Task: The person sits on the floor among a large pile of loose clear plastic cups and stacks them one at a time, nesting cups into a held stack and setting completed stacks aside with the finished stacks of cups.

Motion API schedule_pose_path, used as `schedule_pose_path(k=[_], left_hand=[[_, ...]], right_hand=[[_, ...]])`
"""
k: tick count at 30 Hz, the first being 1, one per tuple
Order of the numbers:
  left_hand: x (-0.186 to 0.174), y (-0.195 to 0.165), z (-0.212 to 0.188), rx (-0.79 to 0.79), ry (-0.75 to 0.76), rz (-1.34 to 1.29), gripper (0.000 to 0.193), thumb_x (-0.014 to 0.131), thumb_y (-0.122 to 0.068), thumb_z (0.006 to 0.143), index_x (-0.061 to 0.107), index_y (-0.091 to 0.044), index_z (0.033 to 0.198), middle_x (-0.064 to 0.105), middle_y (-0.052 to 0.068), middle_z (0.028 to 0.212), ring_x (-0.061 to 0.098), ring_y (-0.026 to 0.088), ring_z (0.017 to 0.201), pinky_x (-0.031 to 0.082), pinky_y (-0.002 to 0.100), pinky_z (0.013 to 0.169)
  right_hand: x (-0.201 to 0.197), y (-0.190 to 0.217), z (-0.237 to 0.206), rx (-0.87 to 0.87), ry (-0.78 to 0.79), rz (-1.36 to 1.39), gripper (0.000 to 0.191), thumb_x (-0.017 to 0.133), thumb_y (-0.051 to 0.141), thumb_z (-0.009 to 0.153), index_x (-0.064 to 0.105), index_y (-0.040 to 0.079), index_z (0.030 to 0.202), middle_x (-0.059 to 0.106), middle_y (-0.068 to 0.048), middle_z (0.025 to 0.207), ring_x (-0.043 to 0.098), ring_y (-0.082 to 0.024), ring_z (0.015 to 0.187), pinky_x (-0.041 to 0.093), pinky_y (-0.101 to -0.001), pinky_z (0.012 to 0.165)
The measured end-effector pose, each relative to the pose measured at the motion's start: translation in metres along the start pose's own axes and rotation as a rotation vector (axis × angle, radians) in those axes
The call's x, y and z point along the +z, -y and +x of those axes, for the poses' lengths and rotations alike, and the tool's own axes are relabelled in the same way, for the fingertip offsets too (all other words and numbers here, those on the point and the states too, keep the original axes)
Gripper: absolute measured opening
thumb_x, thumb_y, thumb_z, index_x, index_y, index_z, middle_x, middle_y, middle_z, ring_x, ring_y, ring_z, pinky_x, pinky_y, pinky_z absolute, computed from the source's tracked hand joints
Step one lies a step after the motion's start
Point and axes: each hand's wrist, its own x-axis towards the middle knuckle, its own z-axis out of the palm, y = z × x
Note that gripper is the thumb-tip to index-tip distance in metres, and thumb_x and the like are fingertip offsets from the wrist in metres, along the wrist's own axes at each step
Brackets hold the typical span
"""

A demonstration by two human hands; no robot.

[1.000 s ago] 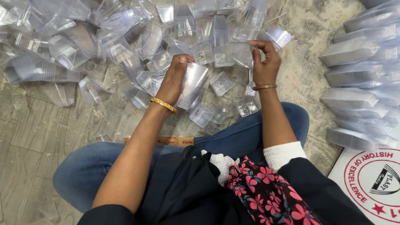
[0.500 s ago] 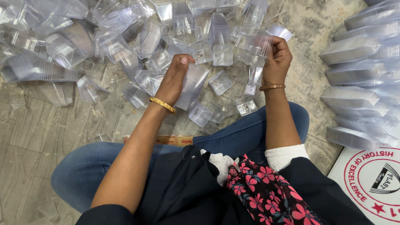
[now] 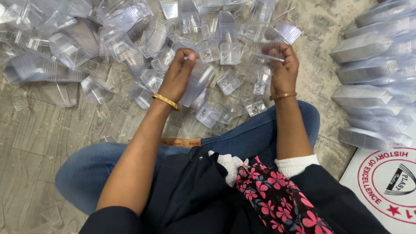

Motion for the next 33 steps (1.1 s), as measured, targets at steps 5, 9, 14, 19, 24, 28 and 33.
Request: schedule_pose_path(k=[5, 9, 14, 19, 24, 28, 33], left_hand=[[-0.011, -0.005, 0.007, 0.084, -0.075, 0.06, 0.034, 0.047, -0.043, 0.111, 0.056, -0.011, 0.115, 0.062, 0.001, 0.117, 0.055, 0.014, 0.112, 0.042, 0.031, 0.105], [-0.014, -0.015, 0.007, 0.131, -0.097, 0.039, 0.035, 0.047, -0.044, 0.111, 0.057, -0.011, 0.116, 0.062, 0.0, 0.118, 0.055, 0.013, 0.112, 0.042, 0.03, 0.104], [-0.031, -0.033, -0.008, 0.208, -0.104, 0.045, 0.035, 0.048, -0.044, 0.113, 0.056, -0.01, 0.118, 0.06, -0.001, 0.113, 0.054, 0.012, 0.106, 0.045, 0.029, 0.099], [-0.051, -0.043, -0.043, 0.255, -0.094, 0.118, 0.035, 0.049, -0.043, 0.115, 0.056, -0.009, 0.121, 0.061, -0.001, 0.114, 0.058, 0.01, 0.107, 0.047, 0.029, 0.099], [-0.048, -0.036, -0.05, 0.188, -0.151, 0.111, 0.035, 0.051, -0.043, 0.112, 0.056, -0.009, 0.121, 0.065, 0.002, 0.109, 0.061, 0.012, 0.103, 0.048, 0.029, 0.094], [-0.04, -0.03, -0.033, 0.052, -0.209, 0.194, 0.035, 0.051, -0.047, 0.108, 0.058, -0.014, 0.119, 0.066, 0.004, 0.096, 0.061, 0.015, 0.092, 0.05, 0.032, 0.085], [-0.034, -0.025, -0.012, 0.059, -0.194, 0.243, 0.037, 0.051, -0.049, 0.108, 0.056, -0.014, 0.12, 0.068, 0.008, 0.096, 0.062, 0.018, 0.092, 0.05, 0.035, 0.085]], right_hand=[[0.004, -0.007, -0.034, 0.132, 0.014, 0.073, 0.012, 0.062, 0.006, 0.102, 0.059, 0.009, 0.113, 0.071, -0.001, 0.104, 0.069, -0.011, 0.094, 0.057, -0.0251, 0.079], [0.017, -0.018, -0.063, 0.102, 0.116, 0.001, 0.025, 0.062, -0.001, 0.099, 0.06, 0.007, 0.122, 0.066, 0.002, 0.11, 0.064, -0.008, 0.102, 0.055, -0.0234, 0.088], [0.057, -0.018, -0.104, 0.09, 0.316, -0.337, 0.013, 0.061, 0.016, 0.105, 0.059, 0.007, 0.114, 0.068, 0.0, 0.098, 0.066, -0.011, 0.093, 0.055, -0.0265, 0.082], [0.107, -0.017, -0.148, -0.234, 0.476, -0.9, 0.011, 0.064, 0.011, 0.1, 0.066, 0.006, 0.11, 0.069, -0.013, 0.096, 0.066, -0.029, 0.092, 0.053, -0.0401, 0.082], [0.112, -0.029, -0.149, -0.316, 0.51, -0.809, 0.013, 0.064, 0.006, 0.097, 0.063, 0.005, 0.11, 0.068, -0.014, 0.101, 0.067, -0.03, 0.096, 0.053, -0.0398, 0.084], [0.081, -0.033, -0.128, 0.054, 0.431, -0.431, 0.012, 0.065, 0.007, 0.1, 0.064, 0.004, 0.111, 0.069, -0.002, 0.099, 0.064, -0.013, 0.092, 0.054, -0.0282, 0.084], [0.052, -0.033, -0.12, 0.229, 0.338, -0.188, 0.012, 0.068, 0.005, 0.098, 0.071, 0.0, 0.108, 0.073, 0.0, 0.098, 0.066, -0.006, 0.088, 0.054, -0.0214, 0.083]])
